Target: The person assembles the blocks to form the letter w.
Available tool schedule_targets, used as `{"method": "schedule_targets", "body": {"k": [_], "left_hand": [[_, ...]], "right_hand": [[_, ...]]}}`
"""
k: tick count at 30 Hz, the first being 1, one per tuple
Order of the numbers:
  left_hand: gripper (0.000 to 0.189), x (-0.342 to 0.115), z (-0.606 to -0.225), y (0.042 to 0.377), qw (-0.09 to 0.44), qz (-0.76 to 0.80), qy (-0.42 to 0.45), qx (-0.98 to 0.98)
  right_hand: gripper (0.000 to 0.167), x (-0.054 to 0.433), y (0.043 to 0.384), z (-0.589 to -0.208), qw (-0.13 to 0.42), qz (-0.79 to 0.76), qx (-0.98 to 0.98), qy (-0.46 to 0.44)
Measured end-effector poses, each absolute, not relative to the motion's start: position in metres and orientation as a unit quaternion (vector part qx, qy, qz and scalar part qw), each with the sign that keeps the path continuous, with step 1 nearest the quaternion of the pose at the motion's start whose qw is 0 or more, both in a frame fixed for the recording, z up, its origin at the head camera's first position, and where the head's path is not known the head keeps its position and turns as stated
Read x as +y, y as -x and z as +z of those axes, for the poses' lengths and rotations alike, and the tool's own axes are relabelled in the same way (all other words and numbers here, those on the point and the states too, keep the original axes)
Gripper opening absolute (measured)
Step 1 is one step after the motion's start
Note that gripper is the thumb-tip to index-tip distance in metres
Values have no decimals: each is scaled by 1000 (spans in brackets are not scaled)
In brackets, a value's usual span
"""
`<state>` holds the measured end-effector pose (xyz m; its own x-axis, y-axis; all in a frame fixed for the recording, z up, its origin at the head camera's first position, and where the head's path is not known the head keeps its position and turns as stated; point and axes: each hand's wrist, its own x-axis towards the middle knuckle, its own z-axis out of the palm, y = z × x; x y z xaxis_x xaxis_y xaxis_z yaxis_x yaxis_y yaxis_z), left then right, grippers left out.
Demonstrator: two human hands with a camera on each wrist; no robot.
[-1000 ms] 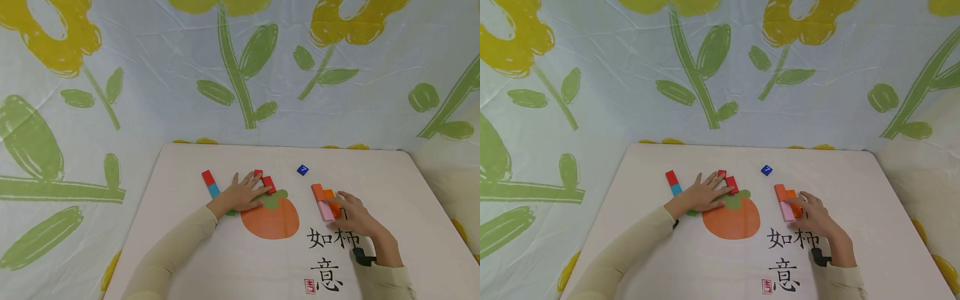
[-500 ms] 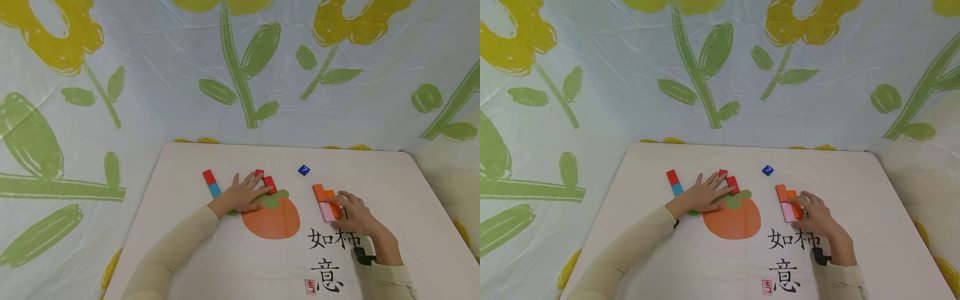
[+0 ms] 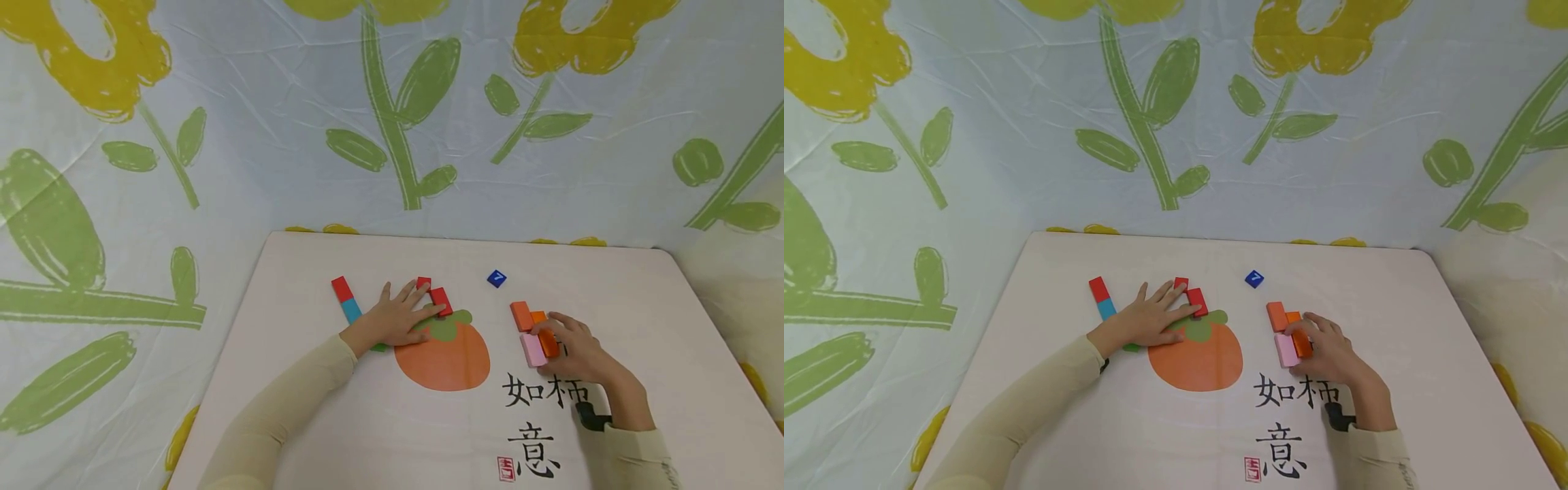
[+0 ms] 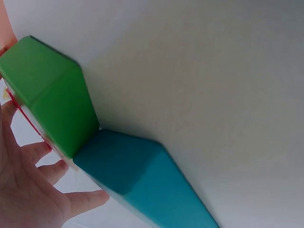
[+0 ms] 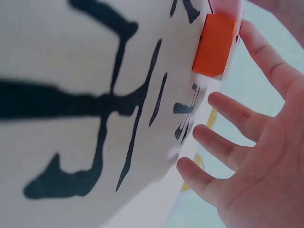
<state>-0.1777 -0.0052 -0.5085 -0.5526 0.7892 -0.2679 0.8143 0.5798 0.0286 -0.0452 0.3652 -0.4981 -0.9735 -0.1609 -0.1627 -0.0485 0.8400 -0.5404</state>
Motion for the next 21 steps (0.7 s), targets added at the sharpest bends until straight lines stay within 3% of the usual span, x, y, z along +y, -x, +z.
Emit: {"method": "schedule_targets", "body": {"k": [10, 21], "left_hand": [[73, -5, -508, 177, 130, -51, -454, 880], [74, -7, -508, 175, 127, -41, -453, 882]], "right_hand": [[61, 361, 43, -496, 99, -265, 958, 50], [56, 323, 68, -494, 36, -304, 942, 135]]}}
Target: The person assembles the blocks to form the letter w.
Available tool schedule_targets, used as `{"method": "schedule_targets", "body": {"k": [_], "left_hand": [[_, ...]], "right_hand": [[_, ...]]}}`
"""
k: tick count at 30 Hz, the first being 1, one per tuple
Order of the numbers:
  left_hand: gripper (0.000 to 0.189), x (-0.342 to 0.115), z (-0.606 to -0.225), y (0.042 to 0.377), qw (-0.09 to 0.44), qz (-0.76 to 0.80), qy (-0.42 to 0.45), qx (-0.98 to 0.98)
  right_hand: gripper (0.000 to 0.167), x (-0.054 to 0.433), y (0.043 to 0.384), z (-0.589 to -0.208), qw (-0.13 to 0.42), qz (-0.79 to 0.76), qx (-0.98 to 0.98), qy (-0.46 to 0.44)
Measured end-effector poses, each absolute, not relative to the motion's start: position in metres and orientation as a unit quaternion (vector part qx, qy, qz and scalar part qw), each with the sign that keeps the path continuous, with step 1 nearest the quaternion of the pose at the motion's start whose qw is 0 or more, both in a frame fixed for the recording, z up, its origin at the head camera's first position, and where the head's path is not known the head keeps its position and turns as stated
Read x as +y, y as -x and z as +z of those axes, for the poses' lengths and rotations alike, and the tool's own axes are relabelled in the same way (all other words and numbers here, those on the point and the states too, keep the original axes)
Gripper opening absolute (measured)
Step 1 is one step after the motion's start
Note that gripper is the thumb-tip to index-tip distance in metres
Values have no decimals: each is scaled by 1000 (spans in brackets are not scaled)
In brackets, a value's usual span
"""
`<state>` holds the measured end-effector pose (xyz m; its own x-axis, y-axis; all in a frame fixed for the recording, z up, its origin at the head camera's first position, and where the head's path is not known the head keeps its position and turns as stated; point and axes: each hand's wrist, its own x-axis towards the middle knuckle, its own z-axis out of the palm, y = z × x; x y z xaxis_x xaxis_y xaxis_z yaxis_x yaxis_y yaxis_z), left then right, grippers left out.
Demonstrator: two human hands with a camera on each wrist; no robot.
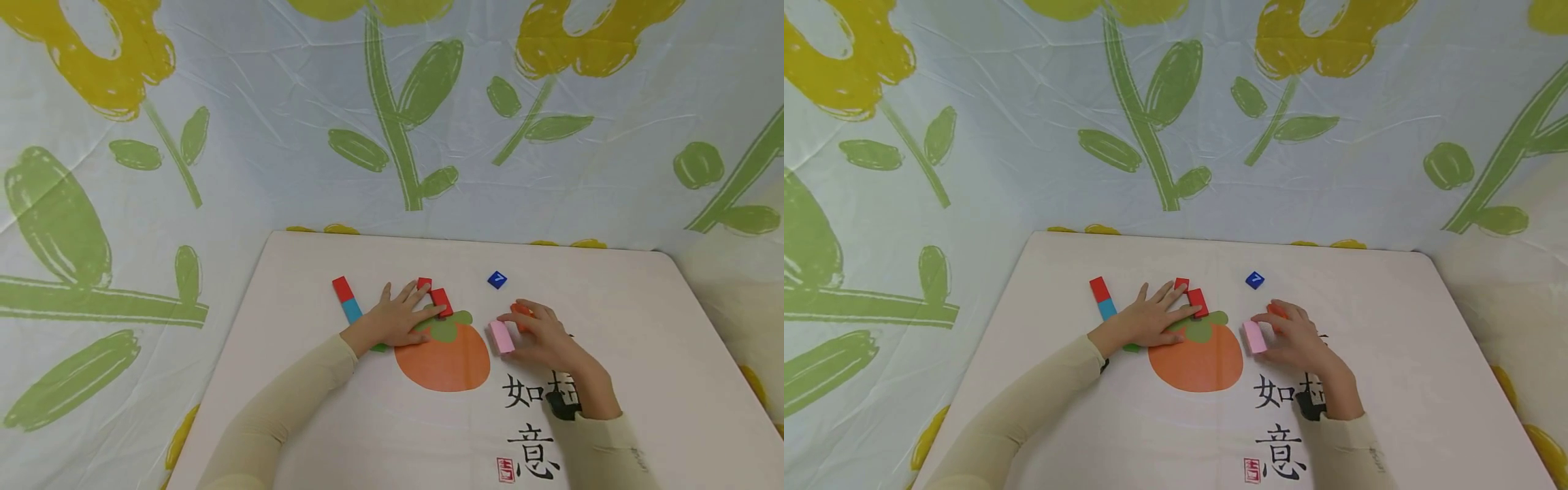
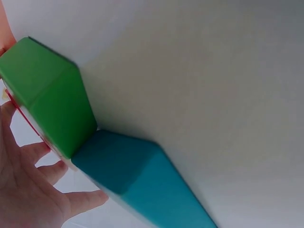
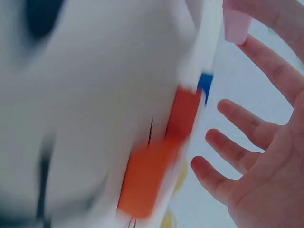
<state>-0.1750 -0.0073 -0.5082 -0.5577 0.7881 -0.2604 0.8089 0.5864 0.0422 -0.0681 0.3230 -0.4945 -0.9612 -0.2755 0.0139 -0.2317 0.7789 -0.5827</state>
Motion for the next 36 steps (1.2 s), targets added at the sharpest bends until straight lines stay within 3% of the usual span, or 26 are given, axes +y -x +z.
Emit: {"method": "schedule_targets", "body": {"k": [14, 36], "left_hand": [[74, -8, -507, 175, 119, -47, -454, 882], [75, -9, -507, 175, 123, -42, -457, 880]], "right_hand": [[58, 269, 105, -501, 47, -288, 938, 185], [63, 247, 113, -507, 82, -284, 935, 198]]}}
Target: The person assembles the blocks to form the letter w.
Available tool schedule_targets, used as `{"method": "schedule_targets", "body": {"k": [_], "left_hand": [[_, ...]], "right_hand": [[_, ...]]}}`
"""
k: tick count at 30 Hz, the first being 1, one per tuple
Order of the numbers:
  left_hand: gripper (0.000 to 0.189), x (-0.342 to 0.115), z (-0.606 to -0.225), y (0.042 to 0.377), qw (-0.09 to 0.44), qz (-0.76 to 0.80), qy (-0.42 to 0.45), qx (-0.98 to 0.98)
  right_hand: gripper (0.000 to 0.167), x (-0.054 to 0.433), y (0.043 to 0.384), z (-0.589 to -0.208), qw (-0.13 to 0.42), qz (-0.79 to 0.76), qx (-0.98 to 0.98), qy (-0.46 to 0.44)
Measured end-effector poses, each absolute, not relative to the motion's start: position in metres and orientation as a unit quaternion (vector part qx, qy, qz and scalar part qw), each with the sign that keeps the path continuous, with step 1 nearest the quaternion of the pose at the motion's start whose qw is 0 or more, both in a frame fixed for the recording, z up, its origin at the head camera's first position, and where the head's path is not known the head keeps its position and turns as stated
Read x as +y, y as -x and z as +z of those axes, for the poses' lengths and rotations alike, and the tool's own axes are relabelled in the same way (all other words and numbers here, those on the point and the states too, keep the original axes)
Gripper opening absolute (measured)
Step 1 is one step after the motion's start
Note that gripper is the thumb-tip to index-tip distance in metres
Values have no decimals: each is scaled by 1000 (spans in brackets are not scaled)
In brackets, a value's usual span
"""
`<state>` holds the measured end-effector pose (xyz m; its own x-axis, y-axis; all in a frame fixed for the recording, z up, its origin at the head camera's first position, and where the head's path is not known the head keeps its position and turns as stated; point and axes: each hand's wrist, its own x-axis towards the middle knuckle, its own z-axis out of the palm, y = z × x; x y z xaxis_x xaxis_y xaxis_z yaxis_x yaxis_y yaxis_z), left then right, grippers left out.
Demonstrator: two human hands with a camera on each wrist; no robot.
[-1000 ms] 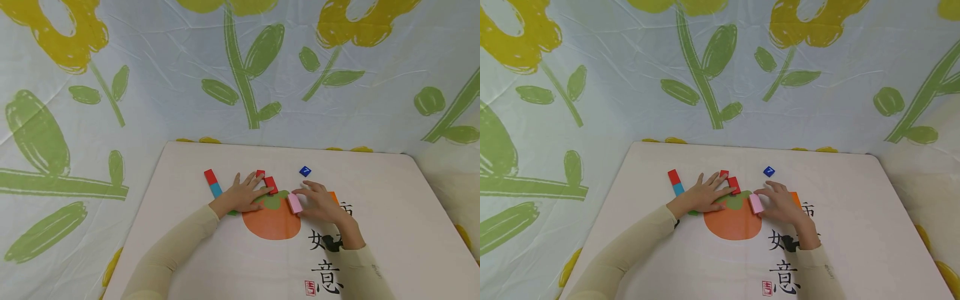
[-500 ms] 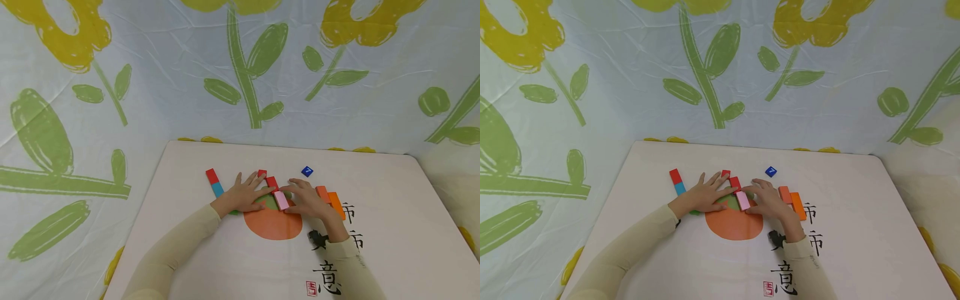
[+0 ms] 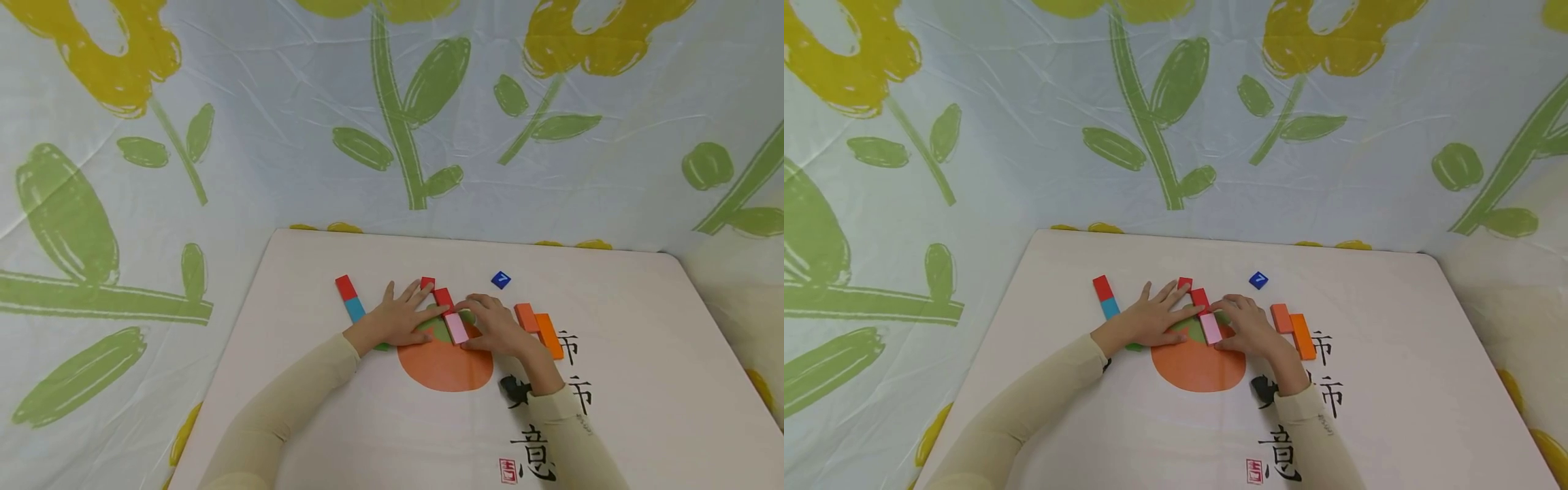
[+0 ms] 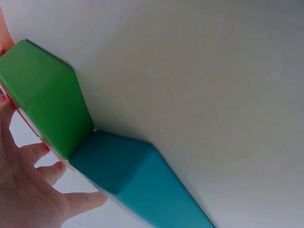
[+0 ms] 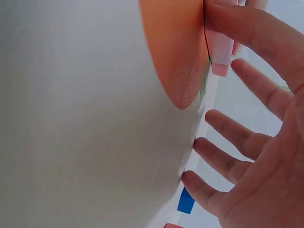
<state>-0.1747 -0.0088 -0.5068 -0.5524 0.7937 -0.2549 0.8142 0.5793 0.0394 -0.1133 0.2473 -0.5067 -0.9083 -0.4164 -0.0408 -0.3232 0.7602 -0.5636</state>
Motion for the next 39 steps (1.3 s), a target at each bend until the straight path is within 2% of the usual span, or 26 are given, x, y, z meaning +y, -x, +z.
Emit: {"method": "schedule_targets", "body": {"k": [9, 19, 39], "left_hand": [[75, -8, -505, 174, 120, -46, -457, 880], [75, -7, -506, 174, 119, -49, -456, 881], [75, -7, -505, 173, 111, -49, -458, 880]], "right_hand": [[63, 248, 114, -509, 88, -277, 939, 185], [54, 248, 113, -507, 96, -267, 943, 176], [55, 248, 112, -508, 98, -266, 943, 175]]}}
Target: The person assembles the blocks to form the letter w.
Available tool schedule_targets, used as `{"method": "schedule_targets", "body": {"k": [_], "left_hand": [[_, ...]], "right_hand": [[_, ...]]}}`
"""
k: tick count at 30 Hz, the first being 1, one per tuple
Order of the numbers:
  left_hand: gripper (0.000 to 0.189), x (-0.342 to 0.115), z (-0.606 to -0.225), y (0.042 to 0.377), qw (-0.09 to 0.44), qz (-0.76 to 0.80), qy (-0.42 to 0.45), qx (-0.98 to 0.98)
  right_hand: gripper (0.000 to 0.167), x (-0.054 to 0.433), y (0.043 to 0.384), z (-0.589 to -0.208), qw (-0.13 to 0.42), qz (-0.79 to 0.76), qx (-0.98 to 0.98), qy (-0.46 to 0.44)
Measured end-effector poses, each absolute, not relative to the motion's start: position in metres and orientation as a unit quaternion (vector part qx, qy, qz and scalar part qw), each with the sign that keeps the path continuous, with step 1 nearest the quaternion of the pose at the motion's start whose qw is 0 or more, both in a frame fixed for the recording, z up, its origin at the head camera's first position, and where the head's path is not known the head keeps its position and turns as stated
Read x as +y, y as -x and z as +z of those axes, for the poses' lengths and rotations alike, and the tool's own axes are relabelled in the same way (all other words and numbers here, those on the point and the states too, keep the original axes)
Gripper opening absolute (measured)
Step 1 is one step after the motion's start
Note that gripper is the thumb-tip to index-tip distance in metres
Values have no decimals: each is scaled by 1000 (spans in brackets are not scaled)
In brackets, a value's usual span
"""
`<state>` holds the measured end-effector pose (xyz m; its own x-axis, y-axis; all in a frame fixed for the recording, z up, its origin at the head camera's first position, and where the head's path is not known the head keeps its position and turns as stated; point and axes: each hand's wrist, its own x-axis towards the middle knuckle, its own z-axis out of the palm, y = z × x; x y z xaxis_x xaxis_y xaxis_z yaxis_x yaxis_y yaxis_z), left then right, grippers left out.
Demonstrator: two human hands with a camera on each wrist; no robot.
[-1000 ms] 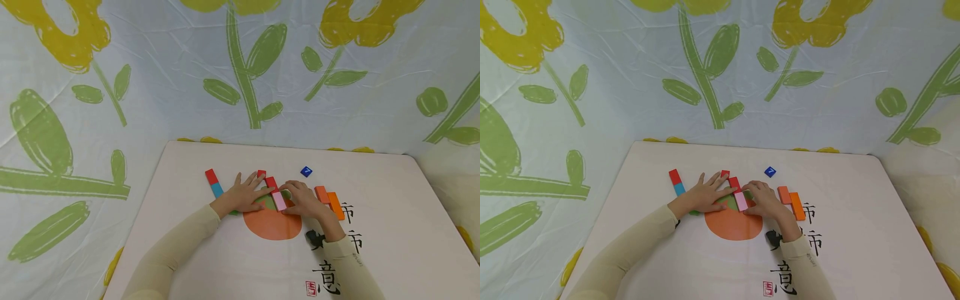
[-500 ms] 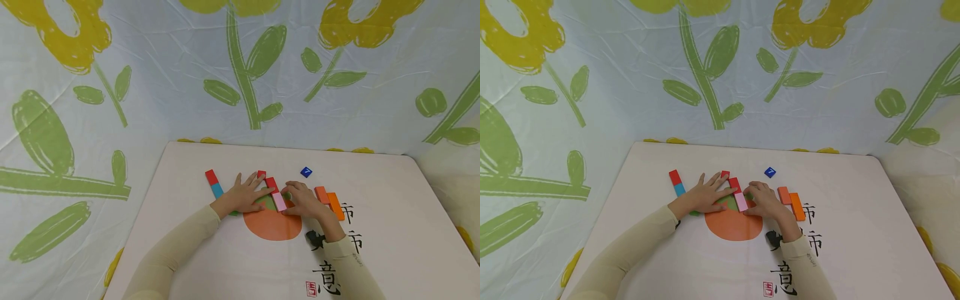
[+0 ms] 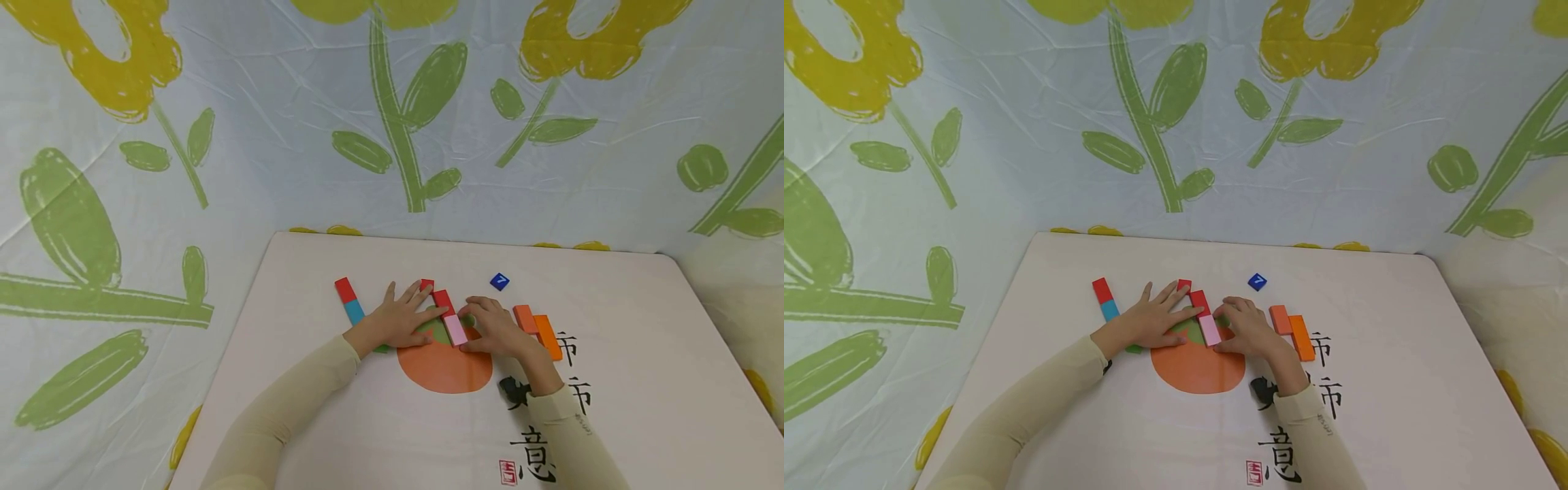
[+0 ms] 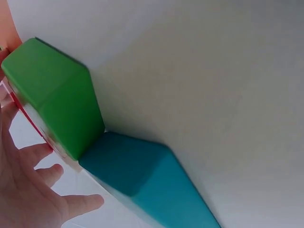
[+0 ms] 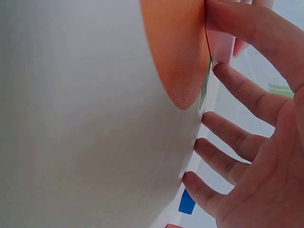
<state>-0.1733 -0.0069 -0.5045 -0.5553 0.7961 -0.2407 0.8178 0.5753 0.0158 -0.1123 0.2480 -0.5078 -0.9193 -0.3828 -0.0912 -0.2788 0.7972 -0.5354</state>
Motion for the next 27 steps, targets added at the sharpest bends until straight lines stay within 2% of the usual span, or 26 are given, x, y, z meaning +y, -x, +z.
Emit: {"method": "schedule_targets", "body": {"k": [22, 27], "left_hand": [[75, -8, -505, 167, 93, -42, -464, 880], [76, -5, -505, 152, 87, -48, -474, 875]], "right_hand": [[56, 253, 110, -501, 103, -285, 937, 173], [50, 268, 111, -490, 67, -326, 928, 165]]}}
